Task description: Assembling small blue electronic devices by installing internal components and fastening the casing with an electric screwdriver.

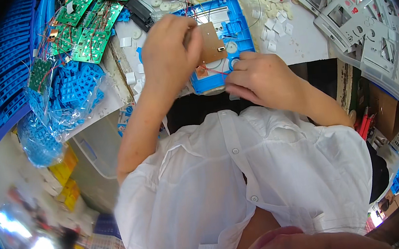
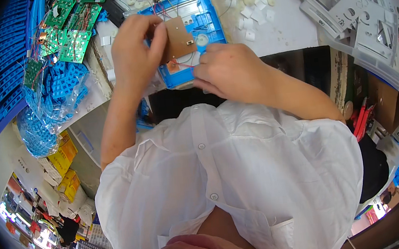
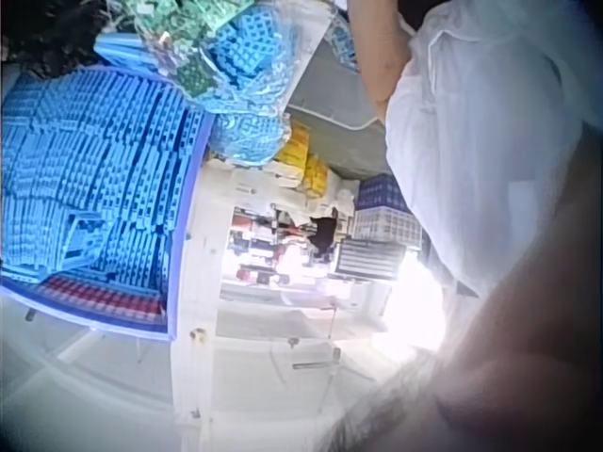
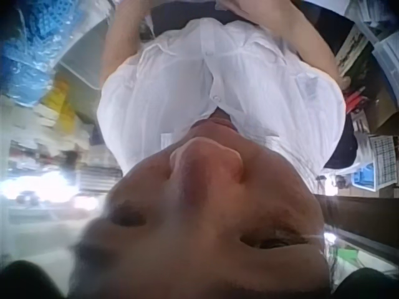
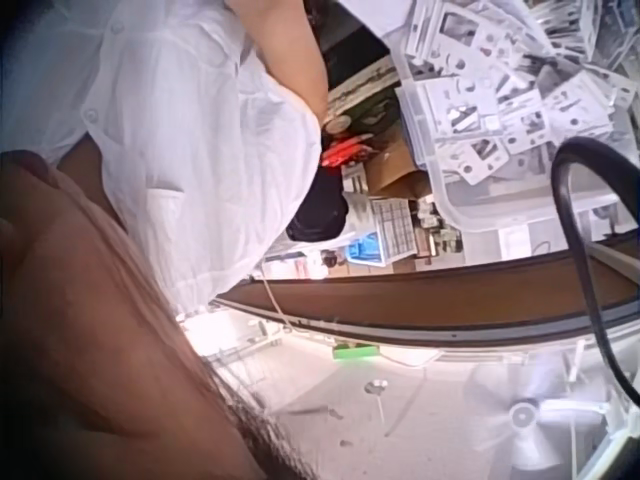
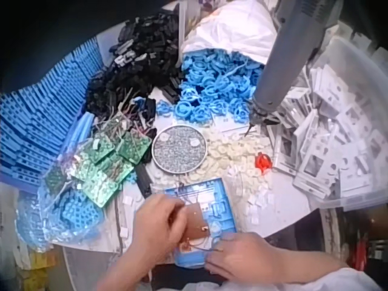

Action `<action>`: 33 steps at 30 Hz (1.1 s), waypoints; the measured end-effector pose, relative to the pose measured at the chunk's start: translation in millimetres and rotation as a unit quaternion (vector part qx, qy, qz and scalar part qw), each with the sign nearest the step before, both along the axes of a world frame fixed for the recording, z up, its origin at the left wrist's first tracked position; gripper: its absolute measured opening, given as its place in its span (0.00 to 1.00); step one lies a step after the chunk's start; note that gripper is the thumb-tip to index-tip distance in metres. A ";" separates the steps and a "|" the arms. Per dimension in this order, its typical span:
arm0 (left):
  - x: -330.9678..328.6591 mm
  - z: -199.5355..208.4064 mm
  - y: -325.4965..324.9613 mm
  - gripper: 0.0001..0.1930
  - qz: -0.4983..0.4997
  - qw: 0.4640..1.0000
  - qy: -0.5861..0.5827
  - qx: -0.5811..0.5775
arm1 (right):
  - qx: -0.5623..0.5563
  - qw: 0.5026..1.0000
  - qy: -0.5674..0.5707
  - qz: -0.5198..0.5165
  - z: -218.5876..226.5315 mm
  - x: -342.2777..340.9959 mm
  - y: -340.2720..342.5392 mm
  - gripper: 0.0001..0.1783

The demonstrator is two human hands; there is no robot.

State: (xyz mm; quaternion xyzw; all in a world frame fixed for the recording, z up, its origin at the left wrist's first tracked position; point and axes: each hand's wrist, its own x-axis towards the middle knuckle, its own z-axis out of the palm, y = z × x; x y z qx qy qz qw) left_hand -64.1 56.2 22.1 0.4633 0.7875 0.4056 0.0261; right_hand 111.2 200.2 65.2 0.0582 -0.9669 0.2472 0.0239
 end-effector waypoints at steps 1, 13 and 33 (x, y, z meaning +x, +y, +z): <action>-8.4 1.2 4.0 0.11 0.021 0.999 0.037 -0.022 | -0.051 0.998 0.026 -0.015 5.6 -8.1 4.7 0.06; -26.4 -24.4 15.4 0.10 0.058 0.997 -0.010 0.050 | 0.077 0.972 0.125 -0.185 -34.6 -85.4 13.7 0.13; -13.3 -36.7 -4.1 0.07 0.113 0.980 -0.080 0.145 | -0.050 0.982 0.132 -0.126 -37.5 -77.5 34.1 0.07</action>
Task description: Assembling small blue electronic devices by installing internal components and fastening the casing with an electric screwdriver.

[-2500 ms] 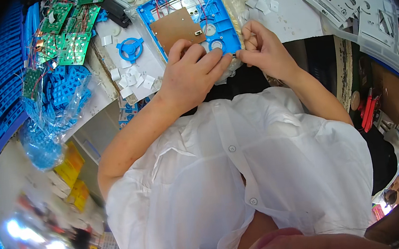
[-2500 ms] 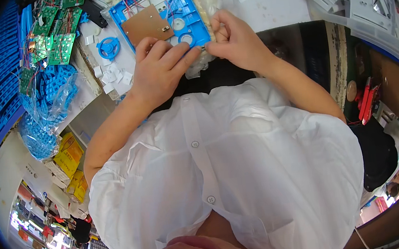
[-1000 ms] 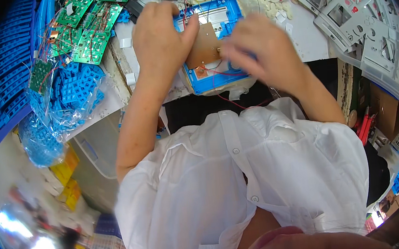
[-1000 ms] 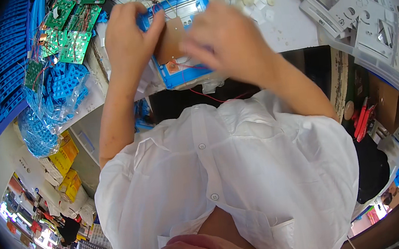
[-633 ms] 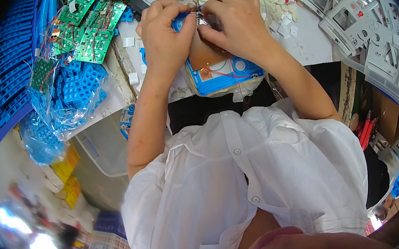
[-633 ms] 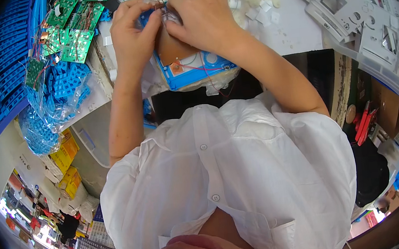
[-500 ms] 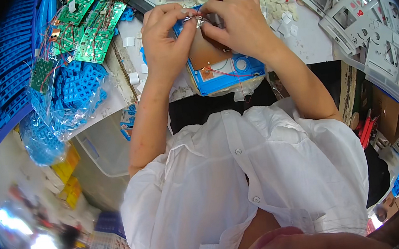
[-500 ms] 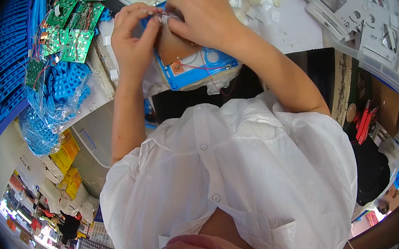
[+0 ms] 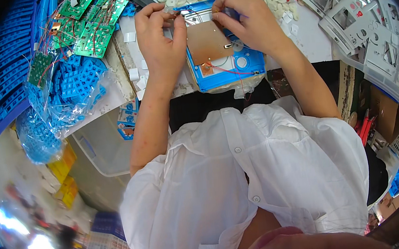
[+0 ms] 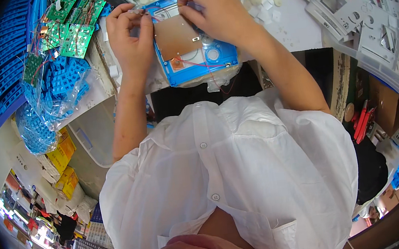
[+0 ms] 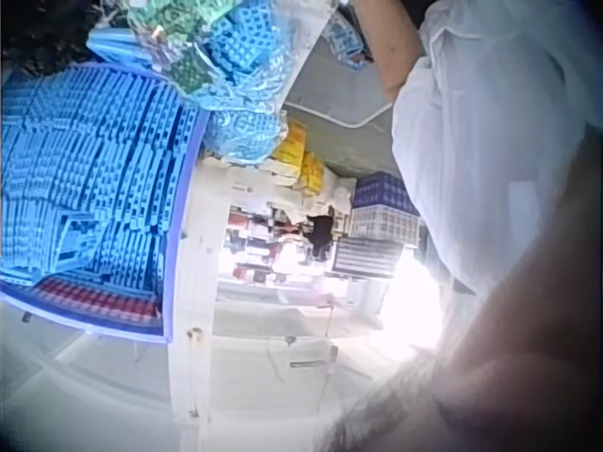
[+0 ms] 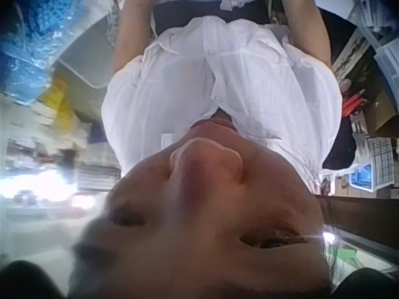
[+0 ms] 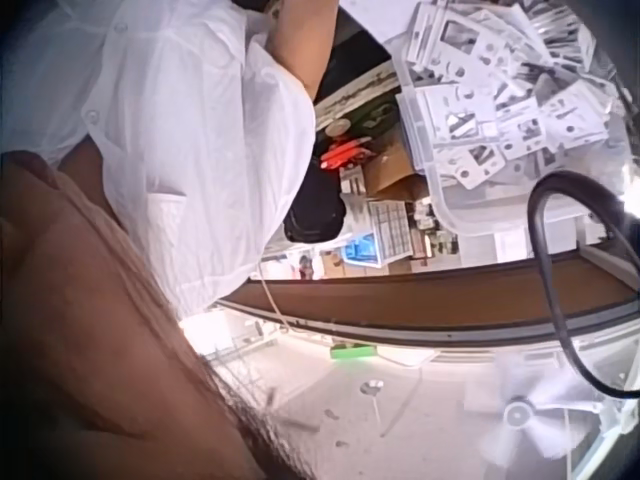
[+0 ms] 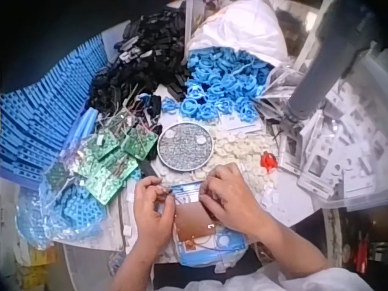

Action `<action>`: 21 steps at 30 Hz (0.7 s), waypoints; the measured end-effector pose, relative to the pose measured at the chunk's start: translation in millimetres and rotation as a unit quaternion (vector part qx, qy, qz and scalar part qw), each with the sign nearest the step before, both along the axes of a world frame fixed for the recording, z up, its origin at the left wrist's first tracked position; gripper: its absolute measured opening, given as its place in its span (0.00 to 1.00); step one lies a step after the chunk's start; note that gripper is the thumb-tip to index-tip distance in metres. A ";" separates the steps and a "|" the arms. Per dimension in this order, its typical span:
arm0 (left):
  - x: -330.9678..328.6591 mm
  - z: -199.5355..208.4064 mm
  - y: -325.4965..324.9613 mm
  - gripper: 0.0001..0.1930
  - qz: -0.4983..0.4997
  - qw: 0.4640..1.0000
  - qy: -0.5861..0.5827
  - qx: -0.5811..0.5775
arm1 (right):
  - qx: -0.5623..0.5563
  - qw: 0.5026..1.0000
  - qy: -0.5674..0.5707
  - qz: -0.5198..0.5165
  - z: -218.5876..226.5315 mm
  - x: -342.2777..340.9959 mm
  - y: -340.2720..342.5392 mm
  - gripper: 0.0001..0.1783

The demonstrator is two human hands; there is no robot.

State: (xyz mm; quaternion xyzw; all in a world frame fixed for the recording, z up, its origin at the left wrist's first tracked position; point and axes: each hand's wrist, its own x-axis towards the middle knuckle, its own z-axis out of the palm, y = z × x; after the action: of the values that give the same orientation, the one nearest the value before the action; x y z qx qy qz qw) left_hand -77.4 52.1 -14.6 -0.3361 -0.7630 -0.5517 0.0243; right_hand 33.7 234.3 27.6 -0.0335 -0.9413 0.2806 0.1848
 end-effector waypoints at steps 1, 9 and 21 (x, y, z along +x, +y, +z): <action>4.1 6.9 4.3 0.09 0.016 1.000 -0.013 0.013 | -0.003 1.000 0.012 -0.002 0.9 2.9 -0.7 0.07; 16.4 23.1 -14.7 0.24 -0.214 0.951 0.195 -0.111 | 0.101 0.986 0.092 0.097 4.3 23.6 -21.1 0.14; 28.3 41.9 -28.1 0.31 -0.253 0.890 0.243 -0.291 | -0.044 0.990 -0.066 0.114 29.2 -40.7 23.9 0.16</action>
State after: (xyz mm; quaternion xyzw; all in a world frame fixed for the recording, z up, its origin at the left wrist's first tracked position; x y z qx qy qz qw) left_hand -49.1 24.0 27.3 -0.6330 -0.7490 -0.1935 -0.0306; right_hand -7.0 258.2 56.8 0.0478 -0.9357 0.3386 0.0871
